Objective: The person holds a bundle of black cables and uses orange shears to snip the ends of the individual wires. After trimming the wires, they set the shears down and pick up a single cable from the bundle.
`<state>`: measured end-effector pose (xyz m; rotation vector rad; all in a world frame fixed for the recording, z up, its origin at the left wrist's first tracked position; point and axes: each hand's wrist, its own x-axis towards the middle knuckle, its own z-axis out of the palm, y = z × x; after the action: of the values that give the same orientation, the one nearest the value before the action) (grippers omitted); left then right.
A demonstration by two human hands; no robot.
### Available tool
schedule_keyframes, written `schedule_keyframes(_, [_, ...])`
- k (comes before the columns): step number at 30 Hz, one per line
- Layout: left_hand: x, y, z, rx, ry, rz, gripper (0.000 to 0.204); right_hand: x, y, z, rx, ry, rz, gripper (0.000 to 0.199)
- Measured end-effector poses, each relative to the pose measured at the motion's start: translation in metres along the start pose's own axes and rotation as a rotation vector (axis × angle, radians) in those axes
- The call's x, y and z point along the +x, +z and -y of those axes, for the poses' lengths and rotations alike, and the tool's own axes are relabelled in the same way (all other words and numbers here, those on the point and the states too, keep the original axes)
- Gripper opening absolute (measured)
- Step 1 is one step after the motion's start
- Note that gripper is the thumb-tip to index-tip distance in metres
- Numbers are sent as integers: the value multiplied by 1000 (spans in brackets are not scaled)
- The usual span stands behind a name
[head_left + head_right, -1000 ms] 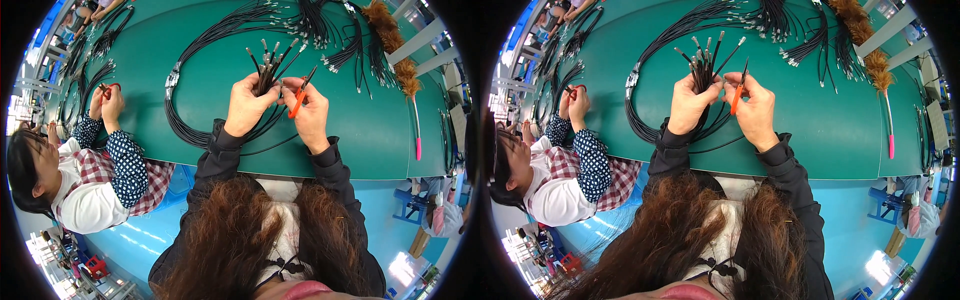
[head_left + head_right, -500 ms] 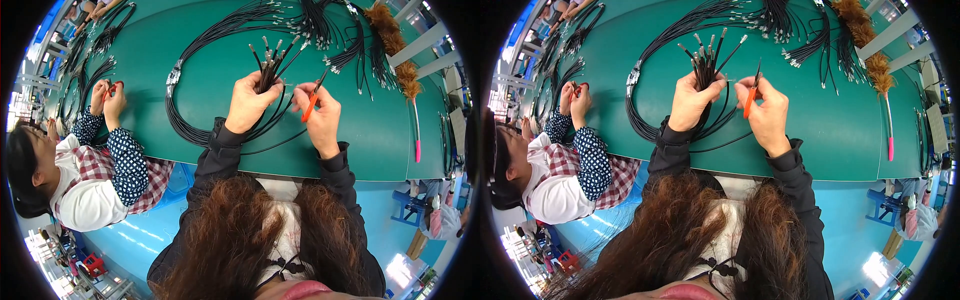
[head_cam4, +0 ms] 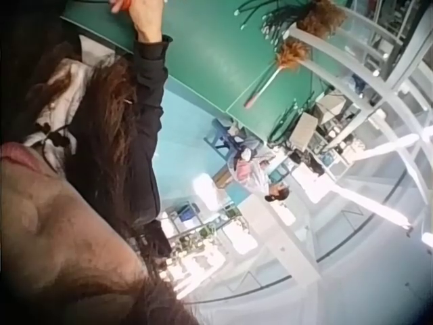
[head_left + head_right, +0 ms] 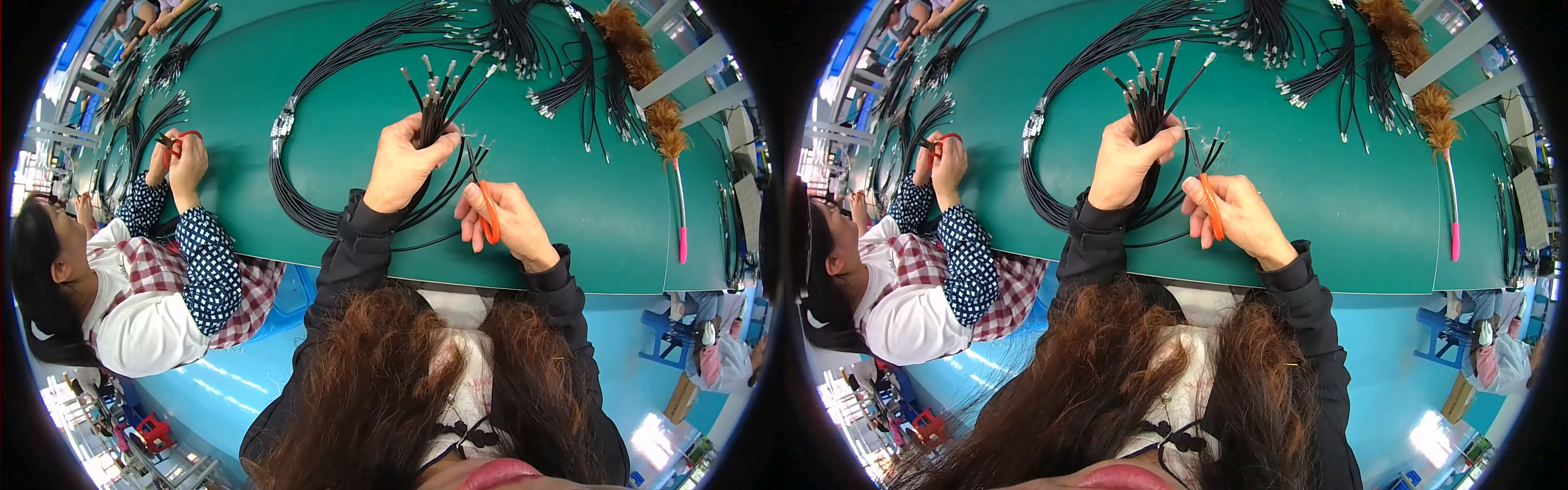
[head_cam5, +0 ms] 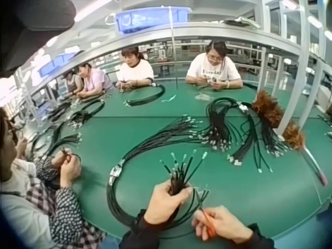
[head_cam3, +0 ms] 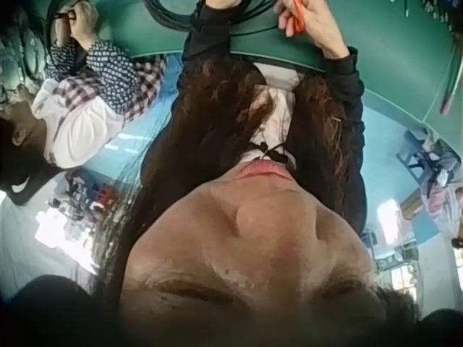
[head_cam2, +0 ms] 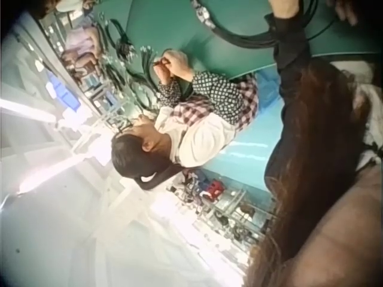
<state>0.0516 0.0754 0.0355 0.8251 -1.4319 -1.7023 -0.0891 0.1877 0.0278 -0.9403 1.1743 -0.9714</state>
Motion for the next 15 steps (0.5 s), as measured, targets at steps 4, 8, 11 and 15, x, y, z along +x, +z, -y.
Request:
schedule_keyframes(4, [0,-1,0,21,-1,2,13,3,-1,2,-2,-1,20,47])
schedule_keyframes(8, [-1,-1,-2,19,0,7,14,4,-2,-1,30,-27,28,50])
schedule_keyframes(11, [-1,-2,0,-1,-1,26,14,4,-2,-2,40,-35,35,51])
schedule_keyframes(15, [-2,-1,-1,11,0,14,14,3,-1,-1,18,-31,41,53])
